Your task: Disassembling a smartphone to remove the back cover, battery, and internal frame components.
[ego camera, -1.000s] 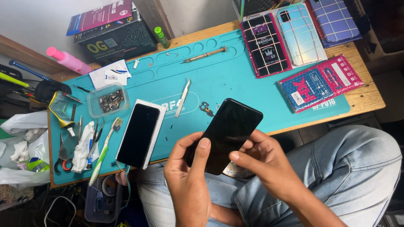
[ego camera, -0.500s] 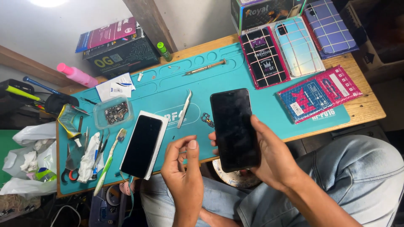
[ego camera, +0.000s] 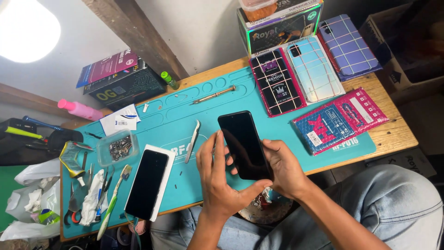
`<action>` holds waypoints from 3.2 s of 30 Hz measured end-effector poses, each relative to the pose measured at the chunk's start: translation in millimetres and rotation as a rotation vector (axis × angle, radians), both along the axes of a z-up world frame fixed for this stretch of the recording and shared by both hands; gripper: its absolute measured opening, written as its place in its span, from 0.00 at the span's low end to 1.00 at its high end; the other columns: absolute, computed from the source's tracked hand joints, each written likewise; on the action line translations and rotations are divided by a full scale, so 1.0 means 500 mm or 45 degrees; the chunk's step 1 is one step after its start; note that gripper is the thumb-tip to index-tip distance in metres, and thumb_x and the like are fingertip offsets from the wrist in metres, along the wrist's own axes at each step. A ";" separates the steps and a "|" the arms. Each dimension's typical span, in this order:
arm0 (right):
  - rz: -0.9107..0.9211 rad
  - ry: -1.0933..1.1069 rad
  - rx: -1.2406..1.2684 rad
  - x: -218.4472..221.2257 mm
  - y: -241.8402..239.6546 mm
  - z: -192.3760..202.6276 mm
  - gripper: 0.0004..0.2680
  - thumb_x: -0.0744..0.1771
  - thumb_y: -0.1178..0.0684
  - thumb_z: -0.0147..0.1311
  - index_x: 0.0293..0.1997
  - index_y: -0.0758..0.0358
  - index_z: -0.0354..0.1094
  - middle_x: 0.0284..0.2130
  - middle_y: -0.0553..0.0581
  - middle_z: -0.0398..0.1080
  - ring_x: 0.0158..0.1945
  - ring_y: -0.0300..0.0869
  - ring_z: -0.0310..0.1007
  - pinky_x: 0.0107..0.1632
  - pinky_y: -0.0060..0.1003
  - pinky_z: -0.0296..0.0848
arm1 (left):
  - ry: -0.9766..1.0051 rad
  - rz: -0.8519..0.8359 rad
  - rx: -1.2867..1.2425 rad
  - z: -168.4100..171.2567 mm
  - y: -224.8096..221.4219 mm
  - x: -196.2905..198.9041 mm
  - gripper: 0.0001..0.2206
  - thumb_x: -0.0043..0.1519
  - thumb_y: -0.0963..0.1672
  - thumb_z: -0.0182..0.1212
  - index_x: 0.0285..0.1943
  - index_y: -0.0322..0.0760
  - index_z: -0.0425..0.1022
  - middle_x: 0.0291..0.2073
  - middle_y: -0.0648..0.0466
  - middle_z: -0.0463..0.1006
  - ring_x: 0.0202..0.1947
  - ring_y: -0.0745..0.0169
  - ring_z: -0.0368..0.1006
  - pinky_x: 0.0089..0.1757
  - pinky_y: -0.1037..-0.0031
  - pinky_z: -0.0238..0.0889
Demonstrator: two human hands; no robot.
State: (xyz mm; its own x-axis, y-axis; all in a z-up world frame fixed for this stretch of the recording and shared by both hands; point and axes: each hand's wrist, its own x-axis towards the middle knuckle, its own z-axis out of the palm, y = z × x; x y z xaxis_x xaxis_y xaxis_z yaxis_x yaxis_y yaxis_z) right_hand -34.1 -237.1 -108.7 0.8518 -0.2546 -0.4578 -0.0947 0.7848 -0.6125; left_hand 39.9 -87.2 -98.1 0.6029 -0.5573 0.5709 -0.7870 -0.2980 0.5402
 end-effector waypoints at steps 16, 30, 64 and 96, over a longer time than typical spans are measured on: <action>0.014 -0.127 0.150 0.000 -0.024 -0.086 0.16 0.72 0.45 0.43 0.32 0.62 0.74 0.25 0.55 0.74 0.29 0.45 0.71 0.42 0.40 0.71 | 0.059 -0.010 0.103 0.012 -0.016 -0.013 0.55 0.52 0.62 0.77 0.82 0.29 0.55 0.74 0.39 0.64 0.69 0.41 0.64 0.45 0.68 0.80; -0.020 -0.009 0.120 0.000 -0.017 -0.080 0.17 0.72 0.43 0.46 0.28 0.61 0.71 0.24 0.55 0.71 0.29 0.45 0.68 0.41 0.41 0.68 | -0.043 -0.016 0.132 0.002 -0.008 -0.008 0.56 0.52 0.62 0.79 0.82 0.28 0.55 0.75 0.37 0.65 0.74 0.38 0.64 0.63 0.56 0.68; 0.003 -0.096 0.090 -0.004 -0.018 -0.089 0.17 0.71 0.43 0.41 0.30 0.62 0.70 0.25 0.54 0.70 0.30 0.43 0.67 0.41 0.39 0.69 | 0.034 -0.036 0.137 0.003 -0.009 -0.012 0.59 0.50 0.60 0.84 0.82 0.28 0.52 0.75 0.36 0.63 0.71 0.37 0.64 0.35 0.73 0.84; -0.077 0.147 0.206 0.011 -0.018 -0.011 0.21 0.70 0.35 0.46 0.58 0.61 0.75 0.45 0.60 0.76 0.50 0.56 0.77 0.57 0.54 0.76 | -0.098 -0.102 0.053 -0.015 0.001 -0.011 0.52 0.56 0.64 0.72 0.79 0.25 0.59 0.73 0.39 0.69 0.73 0.38 0.69 0.63 0.57 0.73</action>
State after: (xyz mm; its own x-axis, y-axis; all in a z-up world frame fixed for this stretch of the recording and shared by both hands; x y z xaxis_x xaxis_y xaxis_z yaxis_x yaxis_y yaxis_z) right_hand -28.7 -246.2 -114.3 0.7768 -0.2186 -0.5906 -0.1067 0.8785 -0.4656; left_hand 34.6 -86.8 -105.4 0.5107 -0.6262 0.5891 -0.8479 -0.2535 0.4656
